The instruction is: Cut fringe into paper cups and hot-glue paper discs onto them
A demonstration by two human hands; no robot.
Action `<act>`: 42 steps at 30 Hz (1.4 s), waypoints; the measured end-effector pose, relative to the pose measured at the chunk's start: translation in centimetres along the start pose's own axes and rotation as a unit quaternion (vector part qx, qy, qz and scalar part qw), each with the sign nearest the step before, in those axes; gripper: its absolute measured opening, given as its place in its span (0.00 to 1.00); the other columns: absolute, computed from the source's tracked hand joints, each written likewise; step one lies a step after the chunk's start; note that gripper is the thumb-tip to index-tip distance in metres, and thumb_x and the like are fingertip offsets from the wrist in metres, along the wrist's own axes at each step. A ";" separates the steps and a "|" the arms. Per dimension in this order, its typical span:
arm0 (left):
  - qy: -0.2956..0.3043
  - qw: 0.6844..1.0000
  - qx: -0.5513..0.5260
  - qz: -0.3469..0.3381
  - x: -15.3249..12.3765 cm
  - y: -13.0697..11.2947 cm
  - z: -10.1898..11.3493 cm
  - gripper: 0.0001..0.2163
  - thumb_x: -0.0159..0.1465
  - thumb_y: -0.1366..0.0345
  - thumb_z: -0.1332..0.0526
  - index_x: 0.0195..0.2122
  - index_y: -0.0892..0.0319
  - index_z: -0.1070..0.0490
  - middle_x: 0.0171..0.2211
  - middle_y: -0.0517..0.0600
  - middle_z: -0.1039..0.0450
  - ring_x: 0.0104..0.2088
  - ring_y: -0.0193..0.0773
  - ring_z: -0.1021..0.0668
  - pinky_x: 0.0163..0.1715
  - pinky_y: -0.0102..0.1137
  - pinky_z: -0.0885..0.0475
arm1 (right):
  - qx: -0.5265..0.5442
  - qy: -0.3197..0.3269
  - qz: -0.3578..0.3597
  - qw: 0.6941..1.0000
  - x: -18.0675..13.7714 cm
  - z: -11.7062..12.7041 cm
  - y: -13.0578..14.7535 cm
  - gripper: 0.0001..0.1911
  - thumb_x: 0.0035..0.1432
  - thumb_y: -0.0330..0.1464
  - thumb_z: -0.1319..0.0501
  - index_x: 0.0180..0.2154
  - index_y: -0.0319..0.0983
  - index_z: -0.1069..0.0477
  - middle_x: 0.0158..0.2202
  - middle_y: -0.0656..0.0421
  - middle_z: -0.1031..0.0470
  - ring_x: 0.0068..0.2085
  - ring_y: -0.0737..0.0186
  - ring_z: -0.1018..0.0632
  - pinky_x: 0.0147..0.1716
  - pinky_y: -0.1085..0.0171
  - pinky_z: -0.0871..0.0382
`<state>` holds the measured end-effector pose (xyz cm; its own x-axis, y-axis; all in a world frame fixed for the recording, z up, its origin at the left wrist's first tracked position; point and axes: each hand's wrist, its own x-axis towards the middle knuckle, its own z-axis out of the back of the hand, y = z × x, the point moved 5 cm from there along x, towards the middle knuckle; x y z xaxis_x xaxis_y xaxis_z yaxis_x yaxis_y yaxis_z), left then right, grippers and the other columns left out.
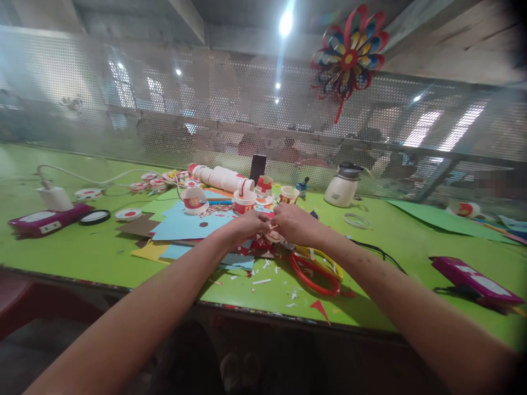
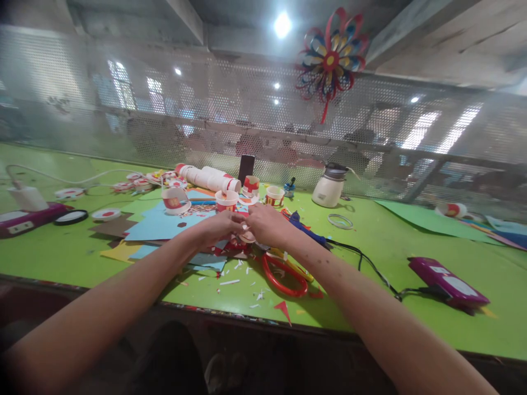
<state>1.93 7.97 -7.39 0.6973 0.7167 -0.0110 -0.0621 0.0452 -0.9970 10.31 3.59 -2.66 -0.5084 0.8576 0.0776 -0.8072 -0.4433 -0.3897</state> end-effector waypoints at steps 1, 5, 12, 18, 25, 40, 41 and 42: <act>0.000 1.000 -0.003 0.000 0.1 0.1 0.0 0.02 0.45 0.74 0.41 0.21 0.64 0.33 0.18 0.47 0.33 0.20 0.32 0.28 0.18 0.26 0.38 | -0.008 0.004 0.000 1.000 0.0 0.0 0.0 0.10 0.61 0.33 0.43 0.42 0.35 0.30 0.42 0.55 0.26 0.40 0.61 0.24 0.39 0.57 0.29; 0.003 1.000 -0.016 0.000 0.3 0.3 0.0 0.03 0.44 0.75 0.41 0.21 0.64 0.33 0.17 0.47 0.33 0.20 0.32 0.27 0.20 0.26 0.36 | -0.023 0.017 0.002 1.000 -0.3 -0.2 0.0 0.09 0.61 0.33 0.43 0.41 0.35 0.30 0.41 0.56 0.26 0.40 0.61 0.24 0.39 0.57 0.29; 0.007 0.999 -0.036 0.010 0.0 0.1 0.0 0.04 0.42 0.75 0.40 0.21 0.64 0.32 0.20 0.48 0.31 0.20 0.33 0.27 0.17 0.26 0.37 | -0.007 0.042 0.003 0.999 -0.3 0.4 0.2 0.11 0.61 0.33 0.43 0.43 0.35 0.30 0.43 0.55 0.27 0.40 0.61 0.24 0.39 0.57 0.29; 0.004 0.998 -0.060 0.010 0.2 0.3 0.2 0.04 0.43 0.76 0.41 0.22 0.65 0.31 0.21 0.47 0.31 0.20 0.29 0.28 0.18 0.24 0.36 | 0.056 0.024 -0.016 0.998 0.3 0.5 -0.1 0.12 0.61 0.34 0.43 0.45 0.35 0.32 0.44 0.55 0.27 0.41 0.60 0.24 0.39 0.56 0.28; -0.030 0.995 -0.088 0.036 0.1 0.0 0.4 0.07 0.43 0.80 0.44 0.24 0.64 0.33 0.19 0.47 0.33 0.19 0.29 0.30 0.19 0.25 0.34 | 0.202 -0.068 -0.054 0.975 -0.3 1.1 -1.9 0.08 0.60 0.34 0.42 0.37 0.35 0.29 0.38 0.58 0.25 0.38 0.62 0.24 0.39 0.57 0.30; -0.099 0.991 -0.094 -0.003 -0.2 -0.7 0.3 0.08 0.46 0.83 0.44 0.25 0.66 0.34 0.24 0.51 0.31 0.24 0.32 0.27 0.19 0.25 0.32 | 0.537 -0.146 -0.221 0.801 -2.5 -2.0 -4.4 0.07 0.60 0.32 0.41 0.34 0.34 0.29 0.29 0.62 0.26 0.27 0.69 0.25 0.29 0.65 0.28; -0.109 0.990 -0.092 -0.006 -0.2 -0.8 0.3 0.09 0.45 0.83 0.44 0.26 0.66 0.34 0.23 0.50 0.31 0.24 0.33 0.27 0.19 0.26 0.32 | 0.545 -0.146 -0.231 0.792 -2.6 -2.4 -4.3 0.07 0.60 0.32 0.42 0.35 0.34 0.30 0.30 0.62 0.26 0.28 0.69 0.24 0.29 0.65 0.28; -0.119 0.989 -0.089 -0.009 -0.2 -0.9 0.3 0.09 0.45 0.84 0.44 0.26 0.65 0.34 0.23 0.49 0.32 0.25 0.33 0.27 0.20 0.26 0.31 | 0.552 -0.146 -0.240 0.785 -2.6 -2.7 -4.3 0.07 0.60 0.33 0.42 0.36 0.34 0.30 0.32 0.61 0.26 0.29 0.68 0.24 0.29 0.64 0.28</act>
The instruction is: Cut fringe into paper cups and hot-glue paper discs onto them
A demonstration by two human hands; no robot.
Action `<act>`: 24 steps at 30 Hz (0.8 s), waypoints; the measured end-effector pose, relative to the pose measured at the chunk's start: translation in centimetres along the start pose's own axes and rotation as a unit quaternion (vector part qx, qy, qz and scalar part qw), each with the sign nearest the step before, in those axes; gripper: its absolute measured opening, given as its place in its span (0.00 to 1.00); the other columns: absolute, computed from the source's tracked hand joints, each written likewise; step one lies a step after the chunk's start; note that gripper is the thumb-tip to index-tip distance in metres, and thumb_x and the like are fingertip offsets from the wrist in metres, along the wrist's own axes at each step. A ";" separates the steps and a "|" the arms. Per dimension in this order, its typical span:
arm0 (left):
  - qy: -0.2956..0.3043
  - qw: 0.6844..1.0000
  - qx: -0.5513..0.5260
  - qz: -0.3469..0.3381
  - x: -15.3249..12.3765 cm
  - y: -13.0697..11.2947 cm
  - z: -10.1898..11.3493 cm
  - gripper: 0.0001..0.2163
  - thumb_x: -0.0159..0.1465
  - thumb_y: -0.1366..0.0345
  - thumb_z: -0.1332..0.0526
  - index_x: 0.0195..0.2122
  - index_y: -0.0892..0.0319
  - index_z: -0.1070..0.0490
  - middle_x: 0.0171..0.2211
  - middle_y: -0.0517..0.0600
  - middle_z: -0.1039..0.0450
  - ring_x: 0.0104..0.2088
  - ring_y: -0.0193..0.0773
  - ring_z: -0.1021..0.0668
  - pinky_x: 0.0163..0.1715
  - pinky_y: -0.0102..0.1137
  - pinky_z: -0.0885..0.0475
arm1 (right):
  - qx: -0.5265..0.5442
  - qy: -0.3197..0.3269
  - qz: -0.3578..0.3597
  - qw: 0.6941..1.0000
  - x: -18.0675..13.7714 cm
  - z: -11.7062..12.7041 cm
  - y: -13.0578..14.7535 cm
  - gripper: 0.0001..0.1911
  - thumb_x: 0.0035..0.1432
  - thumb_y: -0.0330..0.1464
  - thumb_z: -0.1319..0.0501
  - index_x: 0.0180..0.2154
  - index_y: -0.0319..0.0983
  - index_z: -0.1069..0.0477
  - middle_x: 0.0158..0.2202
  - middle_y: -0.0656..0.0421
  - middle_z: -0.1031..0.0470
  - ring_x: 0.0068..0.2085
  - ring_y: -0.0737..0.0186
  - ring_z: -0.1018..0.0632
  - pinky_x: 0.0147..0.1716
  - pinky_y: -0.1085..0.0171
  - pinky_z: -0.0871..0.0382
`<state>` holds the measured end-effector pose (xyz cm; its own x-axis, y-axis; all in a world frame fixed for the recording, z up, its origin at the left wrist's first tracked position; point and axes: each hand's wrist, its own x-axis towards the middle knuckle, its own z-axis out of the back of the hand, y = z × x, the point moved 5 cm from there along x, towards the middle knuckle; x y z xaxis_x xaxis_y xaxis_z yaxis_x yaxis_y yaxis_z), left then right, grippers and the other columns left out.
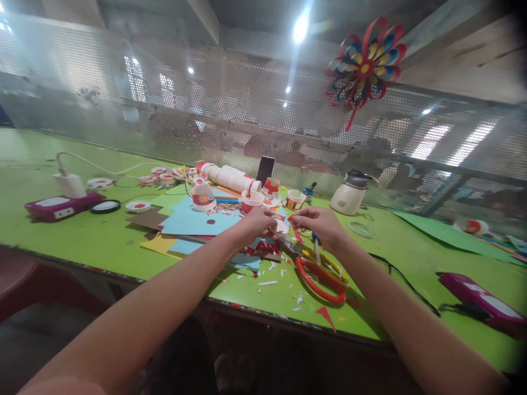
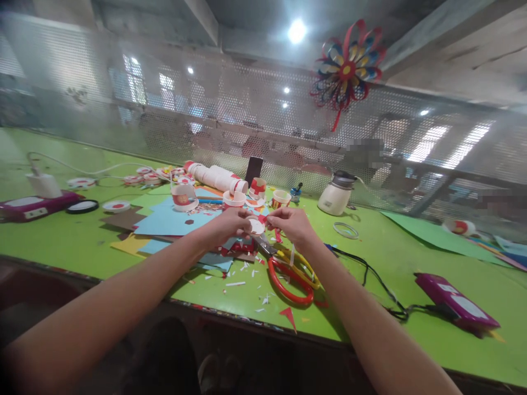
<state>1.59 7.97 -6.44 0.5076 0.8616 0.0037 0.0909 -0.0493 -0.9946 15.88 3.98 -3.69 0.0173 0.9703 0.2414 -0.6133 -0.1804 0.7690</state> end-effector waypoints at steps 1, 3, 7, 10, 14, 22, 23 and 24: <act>-0.009 1.000 0.001 -0.004 0.0 -0.1 0.0 0.10 0.45 0.84 0.44 0.26 0.65 0.35 0.23 0.49 0.32 0.24 0.33 0.27 0.20 0.26 0.31 | 0.006 -0.003 -0.010 1.000 0.0 -0.2 -0.3 0.08 0.60 0.33 0.42 0.37 0.34 0.30 0.34 0.60 0.26 0.30 0.67 0.24 0.30 0.64 0.28; -0.023 1.000 0.002 -0.010 -0.1 -0.2 0.0 0.10 0.45 0.84 0.44 0.27 0.65 0.35 0.24 0.48 0.32 0.24 0.32 0.27 0.21 0.27 0.30 | 0.014 -0.010 -0.029 0.999 0.0 -0.5 -0.9 0.09 0.60 0.33 0.42 0.40 0.34 0.30 0.37 0.58 0.26 0.33 0.66 0.24 0.32 0.62 0.27; -0.036 0.999 0.000 -0.015 -0.1 -0.2 0.0 0.10 0.45 0.84 0.43 0.27 0.65 0.35 0.25 0.48 0.31 0.26 0.33 0.27 0.23 0.28 0.28 | 0.022 -0.029 -0.057 0.998 0.3 -1.0 -1.9 0.11 0.60 0.34 0.42 0.44 0.35 0.31 0.41 0.57 0.27 0.37 0.63 0.24 0.35 0.60 0.27; -0.035 0.999 0.000 -0.014 0.0 0.0 -0.1 0.10 0.45 0.84 0.43 0.26 0.64 0.36 0.25 0.49 0.31 0.27 0.34 0.26 0.24 0.30 0.28 | 0.020 -0.039 -0.073 0.996 0.6 -1.3 -2.5 0.12 0.61 0.34 0.42 0.45 0.35 0.32 0.42 0.56 0.27 0.37 0.63 0.24 0.35 0.59 0.27; -0.040 0.999 0.002 -0.013 0.0 0.0 -0.2 0.10 0.46 0.84 0.43 0.26 0.65 0.36 0.24 0.48 0.32 0.26 0.35 0.26 0.24 0.30 0.27 | 0.007 -0.042 -0.089 0.995 0.9 -1.8 -3.3 0.13 0.61 0.34 0.43 0.46 0.35 0.32 0.43 0.56 0.27 0.38 0.62 0.24 0.36 0.59 0.27; -0.058 0.998 0.020 -0.013 0.0 -0.1 -0.3 0.10 0.44 0.85 0.44 0.25 0.65 0.36 0.24 0.48 0.32 0.24 0.35 0.26 0.23 0.32 0.28 | -0.008 -0.040 -0.097 0.994 0.9 -1.8 -3.5 0.13 0.61 0.34 0.42 0.46 0.36 0.32 0.44 0.56 0.28 0.39 0.62 0.24 0.36 0.58 0.27; -0.059 0.998 0.022 -0.013 -0.1 -0.2 -0.3 0.10 0.44 0.84 0.44 0.25 0.65 0.35 0.24 0.48 0.32 0.24 0.35 0.26 0.23 0.33 0.28 | -0.010 -0.039 -0.097 0.994 0.9 -1.8 -3.4 0.13 0.61 0.34 0.42 0.46 0.35 0.32 0.44 0.56 0.28 0.39 0.61 0.24 0.36 0.58 0.27; -0.060 0.998 0.024 -0.014 -0.1 -0.2 -0.3 0.10 0.44 0.84 0.44 0.25 0.65 0.35 0.23 0.48 0.32 0.24 0.35 0.26 0.24 0.33 0.28 | -0.013 -0.038 -0.097 0.994 0.8 -1.8 -3.4 0.13 0.61 0.34 0.42 0.46 0.36 0.32 0.44 0.56 0.28 0.39 0.61 0.24 0.36 0.58 0.27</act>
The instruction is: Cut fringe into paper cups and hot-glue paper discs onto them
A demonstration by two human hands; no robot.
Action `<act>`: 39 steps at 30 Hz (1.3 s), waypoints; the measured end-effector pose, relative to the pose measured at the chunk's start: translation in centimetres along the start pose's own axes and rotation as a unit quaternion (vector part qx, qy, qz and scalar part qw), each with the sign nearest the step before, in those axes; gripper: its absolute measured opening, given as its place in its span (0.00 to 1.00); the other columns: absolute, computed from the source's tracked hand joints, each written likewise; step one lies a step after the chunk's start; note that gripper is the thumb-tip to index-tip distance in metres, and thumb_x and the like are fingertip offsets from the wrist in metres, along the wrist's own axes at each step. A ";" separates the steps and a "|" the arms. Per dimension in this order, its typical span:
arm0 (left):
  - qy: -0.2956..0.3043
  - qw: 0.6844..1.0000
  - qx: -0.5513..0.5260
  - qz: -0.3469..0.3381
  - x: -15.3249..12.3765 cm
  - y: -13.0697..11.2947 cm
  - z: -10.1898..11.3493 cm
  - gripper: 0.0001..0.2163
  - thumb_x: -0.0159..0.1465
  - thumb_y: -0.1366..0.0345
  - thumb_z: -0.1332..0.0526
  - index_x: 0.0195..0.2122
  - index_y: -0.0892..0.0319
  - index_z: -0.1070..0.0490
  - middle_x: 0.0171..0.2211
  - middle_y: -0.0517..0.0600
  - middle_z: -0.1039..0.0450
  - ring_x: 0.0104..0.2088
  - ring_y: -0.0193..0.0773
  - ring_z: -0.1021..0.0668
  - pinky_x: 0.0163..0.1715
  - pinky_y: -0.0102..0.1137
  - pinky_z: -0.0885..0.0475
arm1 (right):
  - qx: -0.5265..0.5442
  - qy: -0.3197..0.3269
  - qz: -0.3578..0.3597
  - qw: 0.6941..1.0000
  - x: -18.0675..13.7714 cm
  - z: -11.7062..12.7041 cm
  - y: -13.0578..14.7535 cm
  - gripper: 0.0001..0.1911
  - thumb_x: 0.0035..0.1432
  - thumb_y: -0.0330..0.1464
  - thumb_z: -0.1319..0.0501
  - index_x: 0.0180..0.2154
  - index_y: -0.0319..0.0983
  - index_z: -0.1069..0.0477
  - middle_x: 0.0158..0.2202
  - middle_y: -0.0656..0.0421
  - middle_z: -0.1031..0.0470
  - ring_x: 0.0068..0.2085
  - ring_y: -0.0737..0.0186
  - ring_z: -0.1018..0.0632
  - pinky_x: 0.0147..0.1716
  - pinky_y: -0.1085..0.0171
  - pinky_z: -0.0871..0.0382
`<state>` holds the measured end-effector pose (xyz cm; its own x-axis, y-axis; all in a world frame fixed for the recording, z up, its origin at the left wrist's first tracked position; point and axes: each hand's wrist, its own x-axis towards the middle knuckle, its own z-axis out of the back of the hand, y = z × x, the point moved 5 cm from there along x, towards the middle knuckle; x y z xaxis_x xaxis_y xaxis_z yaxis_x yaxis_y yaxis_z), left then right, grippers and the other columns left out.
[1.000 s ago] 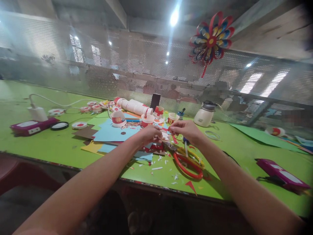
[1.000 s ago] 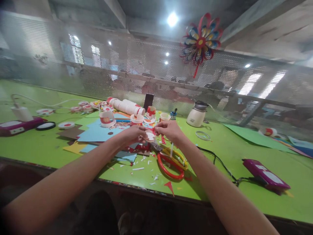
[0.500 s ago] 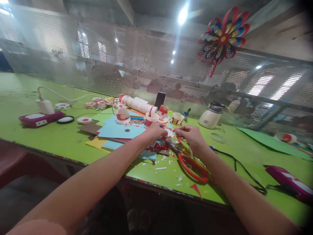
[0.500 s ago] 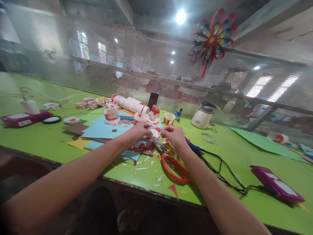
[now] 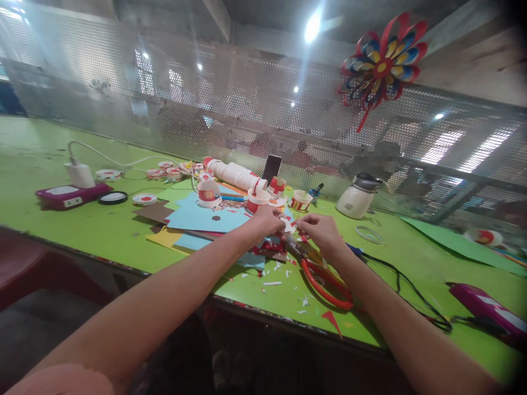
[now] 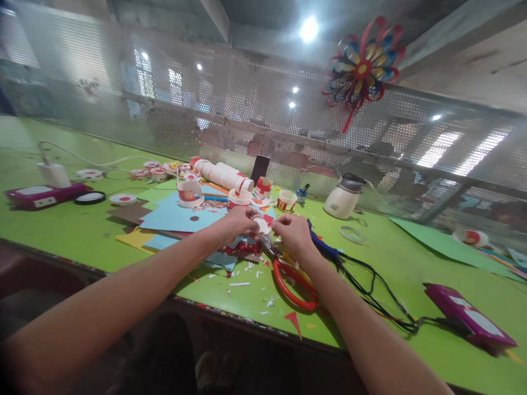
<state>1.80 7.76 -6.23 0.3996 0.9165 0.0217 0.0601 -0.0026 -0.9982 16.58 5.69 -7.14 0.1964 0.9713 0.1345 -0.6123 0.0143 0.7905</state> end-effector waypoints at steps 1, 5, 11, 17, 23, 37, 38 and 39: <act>0.000 1.000 0.002 0.000 0.0 0.0 0.0 0.10 0.44 0.84 0.44 0.25 0.65 0.35 0.23 0.48 0.32 0.24 0.35 0.26 0.24 0.33 0.28 | -0.003 0.000 0.000 1.000 0.0 0.0 0.0 0.13 0.61 0.34 0.42 0.46 0.36 0.32 0.44 0.56 0.28 0.39 0.61 0.24 0.36 0.58 0.27; 0.004 1.000 0.008 0.000 0.0 0.0 0.0 0.10 0.44 0.84 0.44 0.25 0.65 0.35 0.23 0.49 0.31 0.24 0.36 0.26 0.24 0.33 0.28 | -0.023 -0.002 0.003 1.000 -0.1 0.0 0.0 0.13 0.61 0.34 0.42 0.46 0.36 0.32 0.44 0.55 0.28 0.39 0.61 0.24 0.37 0.58 0.28; 0.004 1.000 0.018 -0.008 0.0 -0.1 -0.1 0.10 0.44 0.84 0.44 0.25 0.64 0.36 0.22 0.47 0.33 0.23 0.35 0.26 0.22 0.32 0.28 | -0.051 -0.020 0.008 0.998 -0.4 0.1 0.1 0.13 0.60 0.34 0.42 0.46 0.36 0.32 0.45 0.56 0.28 0.40 0.60 0.24 0.38 0.57 0.28; 0.001 0.999 0.039 -0.016 0.2 0.1 -0.1 0.10 0.44 0.83 0.43 0.26 0.63 0.36 0.22 0.47 0.33 0.21 0.35 0.27 0.21 0.31 0.28 | -0.060 -0.028 0.003 0.998 -0.8 0.0 0.6 0.13 0.60 0.34 0.42 0.46 0.36 0.32 0.45 0.55 0.28 0.41 0.60 0.24 0.39 0.56 0.28; -0.001 0.998 0.054 -0.019 0.3 0.1 0.0 0.11 0.44 0.82 0.43 0.27 0.63 0.35 0.21 0.46 0.33 0.20 0.34 0.27 0.21 0.31 0.28 | -0.035 -0.024 -0.012 0.999 -0.8 0.0 0.3 0.13 0.60 0.34 0.42 0.46 0.36 0.32 0.45 0.56 0.28 0.40 0.60 0.24 0.38 0.57 0.28; 0.014 0.998 0.050 -0.039 0.3 -0.1 0.0 0.12 0.44 0.83 0.44 0.30 0.65 0.34 0.23 0.46 0.32 0.20 0.33 0.28 0.21 0.31 0.28 | 0.087 -0.053 -0.044 0.994 -1.0 1.9 0.6 0.14 0.61 0.35 0.43 0.47 0.36 0.33 0.45 0.55 0.28 0.41 0.60 0.24 0.38 0.56 0.28; 0.013 0.998 0.049 -0.040 0.3 -0.2 0.0 0.13 0.44 0.84 0.44 0.30 0.66 0.33 0.23 0.46 0.32 0.20 0.32 0.28 0.21 0.31 0.28 | 0.092 -0.054 -0.044 0.993 -1.0 2.0 0.6 0.14 0.61 0.35 0.43 0.47 0.36 0.33 0.45 0.55 0.28 0.41 0.60 0.24 0.38 0.56 0.28; 0.011 0.998 0.048 -0.040 0.2 -0.2 0.0 0.13 0.43 0.84 0.44 0.30 0.66 0.33 0.22 0.46 0.32 0.20 0.32 0.29 0.21 0.31 0.29 | 0.095 -0.055 -0.044 0.993 -1.0 2.1 0.6 0.14 0.61 0.35 0.43 0.48 0.36 0.33 0.46 0.55 0.28 0.41 0.60 0.24 0.38 0.56 0.28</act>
<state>1.89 7.97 -5.98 0.4175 0.9029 0.1019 0.0055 0.1096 -0.9940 17.61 4.27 -5.59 0.3318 0.9361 0.1163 -0.4354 0.0426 0.8992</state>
